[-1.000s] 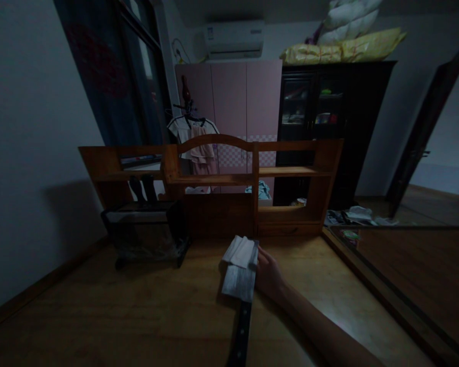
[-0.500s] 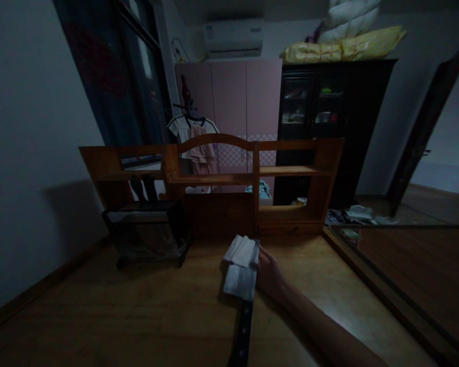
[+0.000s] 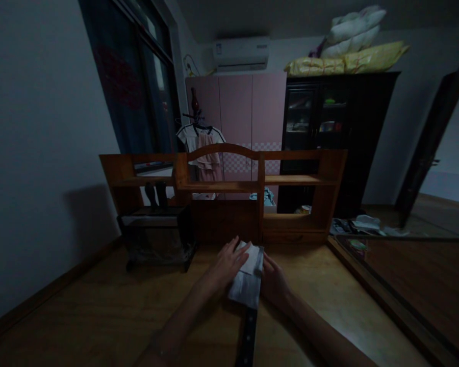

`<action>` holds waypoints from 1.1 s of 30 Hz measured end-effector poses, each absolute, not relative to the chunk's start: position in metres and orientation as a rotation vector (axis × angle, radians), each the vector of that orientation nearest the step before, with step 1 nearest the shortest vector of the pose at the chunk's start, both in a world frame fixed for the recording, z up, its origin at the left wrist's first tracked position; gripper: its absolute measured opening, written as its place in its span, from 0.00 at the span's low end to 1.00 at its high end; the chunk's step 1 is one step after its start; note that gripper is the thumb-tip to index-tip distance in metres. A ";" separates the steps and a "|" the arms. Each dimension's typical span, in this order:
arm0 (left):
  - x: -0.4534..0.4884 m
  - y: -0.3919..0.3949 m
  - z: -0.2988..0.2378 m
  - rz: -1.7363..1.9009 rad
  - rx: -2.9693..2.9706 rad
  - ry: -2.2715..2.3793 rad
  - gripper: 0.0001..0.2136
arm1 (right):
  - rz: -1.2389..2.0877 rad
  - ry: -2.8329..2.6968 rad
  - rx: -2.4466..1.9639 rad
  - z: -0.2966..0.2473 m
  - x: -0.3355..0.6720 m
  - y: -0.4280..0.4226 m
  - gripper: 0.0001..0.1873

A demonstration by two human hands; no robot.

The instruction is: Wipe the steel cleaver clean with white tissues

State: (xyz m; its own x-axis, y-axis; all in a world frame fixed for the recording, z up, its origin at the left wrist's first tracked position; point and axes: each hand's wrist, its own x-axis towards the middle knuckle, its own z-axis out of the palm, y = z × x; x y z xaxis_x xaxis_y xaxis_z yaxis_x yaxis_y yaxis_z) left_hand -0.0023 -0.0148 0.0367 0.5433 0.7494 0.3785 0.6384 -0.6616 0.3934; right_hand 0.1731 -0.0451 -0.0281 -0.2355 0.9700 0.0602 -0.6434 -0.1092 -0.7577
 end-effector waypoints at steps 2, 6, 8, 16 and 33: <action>0.005 -0.006 0.015 0.686 2.681 1.094 0.23 | 1.686 -0.788 -0.531 -0.028 0.173 -0.045 0.18; 0.012 -0.009 -0.008 0.702 2.769 1.062 0.23 | 1.679 -0.763 -0.519 -0.026 0.174 -0.044 0.15; 0.013 -0.011 -0.012 0.750 2.777 1.072 0.22 | 1.656 -0.762 -0.519 -0.025 0.174 -0.044 0.14; 0.007 -0.011 -0.015 0.838 2.636 0.952 0.21 | 1.643 -0.750 -0.527 -0.028 0.174 -0.040 0.11; 0.013 -0.021 -0.020 0.761 2.555 1.045 0.25 | 1.973 -0.549 -0.486 -0.033 0.154 -0.057 0.18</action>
